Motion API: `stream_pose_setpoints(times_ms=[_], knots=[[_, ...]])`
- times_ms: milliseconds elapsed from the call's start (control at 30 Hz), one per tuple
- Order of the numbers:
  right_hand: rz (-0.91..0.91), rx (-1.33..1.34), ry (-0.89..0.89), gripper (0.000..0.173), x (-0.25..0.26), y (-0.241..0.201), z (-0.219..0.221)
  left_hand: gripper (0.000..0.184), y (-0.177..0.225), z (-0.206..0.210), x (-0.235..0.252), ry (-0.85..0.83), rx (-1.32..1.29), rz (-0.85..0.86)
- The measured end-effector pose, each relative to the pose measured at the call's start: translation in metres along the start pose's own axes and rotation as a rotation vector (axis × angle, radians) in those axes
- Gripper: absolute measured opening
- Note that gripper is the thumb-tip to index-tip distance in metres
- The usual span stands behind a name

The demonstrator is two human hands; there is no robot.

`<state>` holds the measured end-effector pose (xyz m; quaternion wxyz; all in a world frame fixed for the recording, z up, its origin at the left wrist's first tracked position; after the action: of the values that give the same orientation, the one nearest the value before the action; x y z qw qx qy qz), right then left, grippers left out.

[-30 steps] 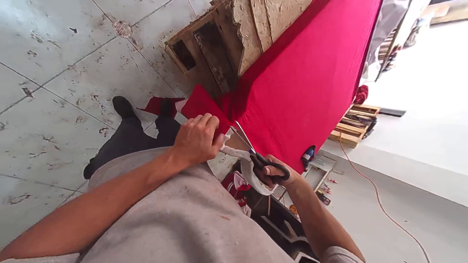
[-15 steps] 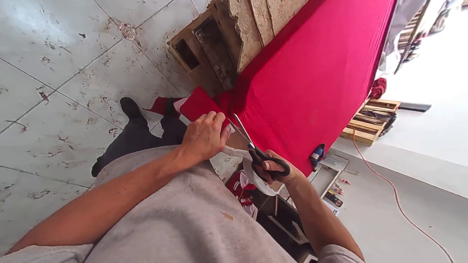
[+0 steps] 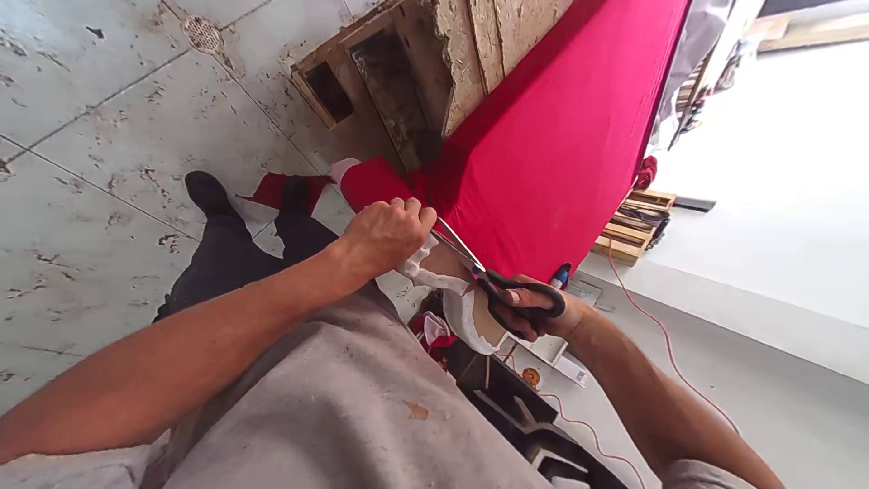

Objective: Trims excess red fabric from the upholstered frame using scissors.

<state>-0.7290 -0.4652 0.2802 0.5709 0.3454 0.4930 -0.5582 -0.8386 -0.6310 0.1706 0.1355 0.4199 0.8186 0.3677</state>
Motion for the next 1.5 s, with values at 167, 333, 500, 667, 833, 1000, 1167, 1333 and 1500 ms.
stream_pose_setpoints(times_ms=[167,333,500,667,833,1000,1167,1333,1500], knots=[[0.072,0.059,0.028,0.041,-0.012,-0.007,0.01,0.012,-0.005,-0.002,-0.002,-0.143,-0.011,-0.142],[0.083,0.164,0.013,0.039,-0.022,-0.011,0.026,0.011,-0.002,-0.013,-0.011,0.019,0.013,-0.096],[0.148,0.085,0.142,0.045,0.002,-0.022,0.029,0.011,0.008,-0.021,-0.021,0.043,-0.034,-0.071],[0.232,0.001,0.255,0.047,0.023,-0.031,0.027,0.013,0.01,-0.016,-0.039,0.067,-0.029,-0.119],[0.327,-0.043,0.368,0.041,0.04,-0.049,0.039,0.014,-0.026,-0.021,-0.074,0.097,-0.091,-0.22],[0.433,-0.1,0.437,0.047,0.068,-0.077,0.047,0.015,-0.05,-0.008,-0.093,0.155,-0.156,-0.261],[0.515,-0.197,0.428,0.046,0.116,-0.102,0.049,0.015,-0.089,0.002,-0.128,0.181,-0.245,-0.384],[0.534,-0.333,0.456,0.045,0.211,-0.119,0.041,0.022,-0.157,0.028,-0.19,0.135,-0.276,-0.583],[0.46,-0.296,0.461,0.046,0.314,-0.126,0.015,0.033,-0.206,0.108,-0.266,-0.128,-0.435,-0.965]])
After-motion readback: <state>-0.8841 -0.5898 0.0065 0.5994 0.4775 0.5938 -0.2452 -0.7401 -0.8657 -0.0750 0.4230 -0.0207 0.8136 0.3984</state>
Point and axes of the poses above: each hand's wrist, its own x-axis towards the middle knuckle, its own z-axis out of the palm, y = z × x, the point moved 7 cm from there along x, towards the middle knuckle, and after that the axes turned 4 degrees about x, right-handed, at the moved point
